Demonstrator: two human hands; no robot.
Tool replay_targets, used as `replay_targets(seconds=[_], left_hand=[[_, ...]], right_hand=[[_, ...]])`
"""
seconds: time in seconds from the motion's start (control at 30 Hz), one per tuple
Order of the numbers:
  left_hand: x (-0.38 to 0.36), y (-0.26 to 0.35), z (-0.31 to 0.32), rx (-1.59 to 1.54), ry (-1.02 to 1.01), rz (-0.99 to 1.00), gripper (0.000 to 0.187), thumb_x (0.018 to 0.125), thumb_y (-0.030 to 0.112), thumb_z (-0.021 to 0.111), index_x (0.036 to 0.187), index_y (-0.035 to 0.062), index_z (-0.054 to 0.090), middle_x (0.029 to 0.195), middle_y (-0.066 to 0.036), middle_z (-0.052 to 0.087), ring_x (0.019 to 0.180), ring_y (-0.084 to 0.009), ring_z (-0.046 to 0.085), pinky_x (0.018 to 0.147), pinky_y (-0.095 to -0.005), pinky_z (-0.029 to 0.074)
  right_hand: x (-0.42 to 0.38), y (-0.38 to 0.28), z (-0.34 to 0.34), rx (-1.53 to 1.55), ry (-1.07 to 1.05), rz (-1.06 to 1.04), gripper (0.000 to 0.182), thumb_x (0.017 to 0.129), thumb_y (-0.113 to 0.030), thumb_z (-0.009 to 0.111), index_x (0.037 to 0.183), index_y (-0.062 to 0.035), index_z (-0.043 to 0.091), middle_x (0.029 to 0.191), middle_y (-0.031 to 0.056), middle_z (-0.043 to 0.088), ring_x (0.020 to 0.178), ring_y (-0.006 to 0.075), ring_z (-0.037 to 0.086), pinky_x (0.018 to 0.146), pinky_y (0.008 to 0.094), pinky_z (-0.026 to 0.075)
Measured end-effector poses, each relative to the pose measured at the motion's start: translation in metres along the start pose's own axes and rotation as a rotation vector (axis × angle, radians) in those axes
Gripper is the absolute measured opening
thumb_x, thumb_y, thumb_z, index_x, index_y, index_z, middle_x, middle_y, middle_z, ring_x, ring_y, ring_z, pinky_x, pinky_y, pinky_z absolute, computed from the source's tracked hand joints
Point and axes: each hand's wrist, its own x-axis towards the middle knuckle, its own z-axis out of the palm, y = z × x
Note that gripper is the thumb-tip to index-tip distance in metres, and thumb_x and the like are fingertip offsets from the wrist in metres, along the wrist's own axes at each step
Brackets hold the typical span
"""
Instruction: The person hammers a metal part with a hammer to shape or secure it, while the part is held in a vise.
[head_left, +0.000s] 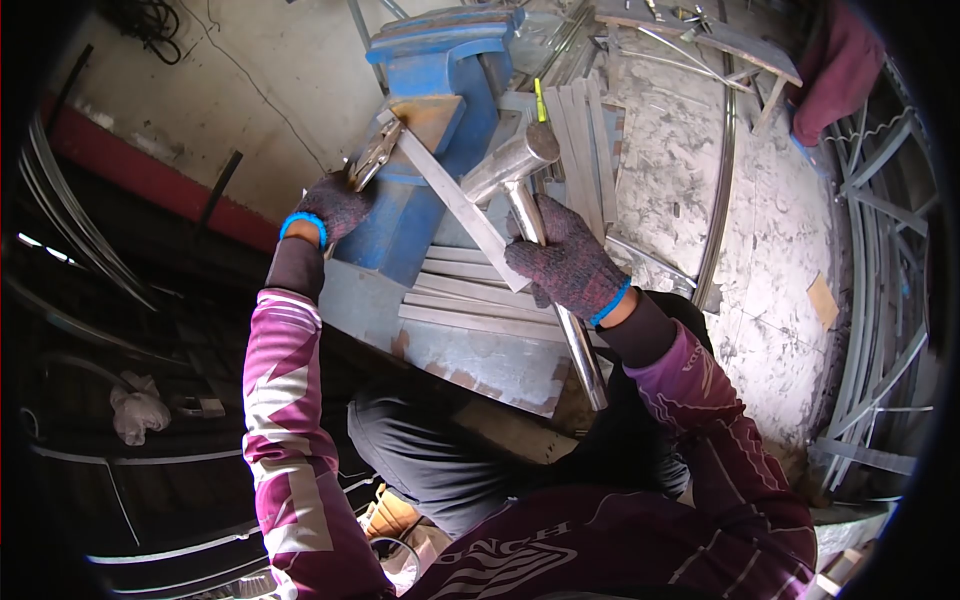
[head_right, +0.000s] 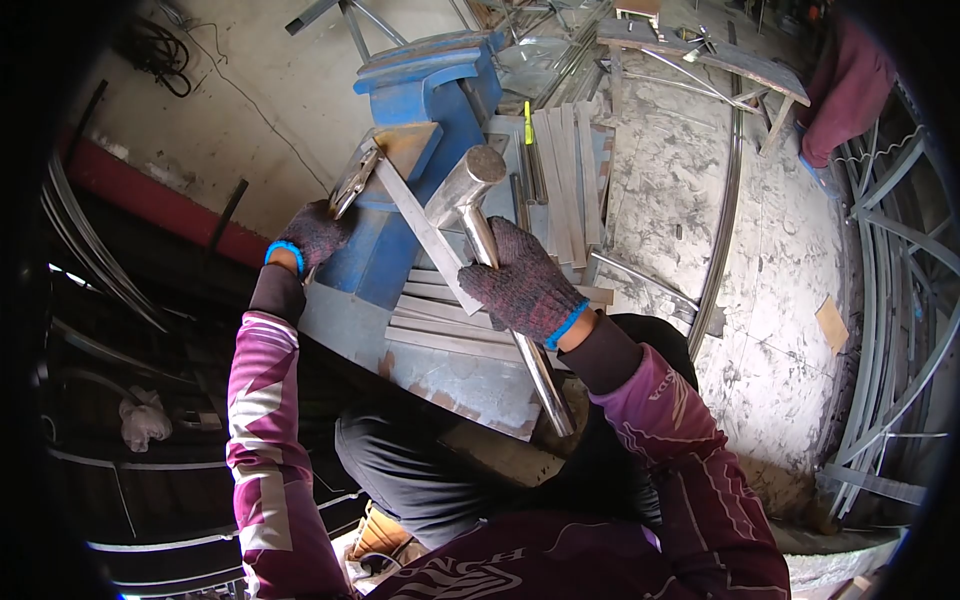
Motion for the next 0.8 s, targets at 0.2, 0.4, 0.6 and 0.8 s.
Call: replay_targets(seconds=[0.2,0.4,0.6,0.8], left_hand=[[0.002,-0.004,0.003,0.015,-0.004,-0.020,0.037,0.086,0.030,0.059,0.101,-0.0033,0.066,0.099,-0.032,0.066,0.099,-0.0491,0.062,0.083,-0.0513,0.051],[0.004,-0.004,0.004,0.030,-0.021,-0.049,0.037,0.087,0.030,0.058,0.100,-0.0027,0.068,0.100,-0.032,0.066,0.100,-0.0487,0.062,0.084,-0.0515,0.051],[0.000,0.013,-0.009,0.064,-0.048,-0.121,0.039,0.085,0.027,0.057,0.108,-0.0027,0.068,0.105,-0.032,0.066,0.105,-0.0479,0.062,0.089,-0.0501,0.051],[0.005,0.017,-0.021,0.058,-0.066,-0.213,0.043,0.080,0.020,0.058,0.115,-0.0022,0.069,0.108,-0.031,0.067,0.107,-0.0453,0.065,0.091,-0.0475,0.052]], right_hand=[[0.001,0.004,-0.001,-0.014,-0.001,-0.050,0.023,0.086,-0.018,0.066,0.099,-0.0041,0.053,0.077,0.0066,0.054,0.060,0.0144,0.059,0.049,0.0314,0.052],[0.000,0.003,0.000,0.012,-0.002,-0.041,0.024,0.086,-0.018,0.067,0.099,-0.0044,0.053,0.076,0.0063,0.053,0.060,0.0140,0.058,0.049,0.0308,0.051],[-0.002,-0.005,0.000,0.017,-0.019,0.009,0.022,0.088,-0.019,0.066,0.098,-0.0046,0.053,0.076,0.0074,0.053,0.060,0.0153,0.058,0.049,0.0318,0.049],[0.013,0.017,-0.015,-0.404,0.101,-0.324,0.016,0.091,-0.017,0.065,0.098,-0.0044,0.056,0.071,0.0041,0.055,0.059,0.0123,0.055,0.055,0.0301,0.047]])
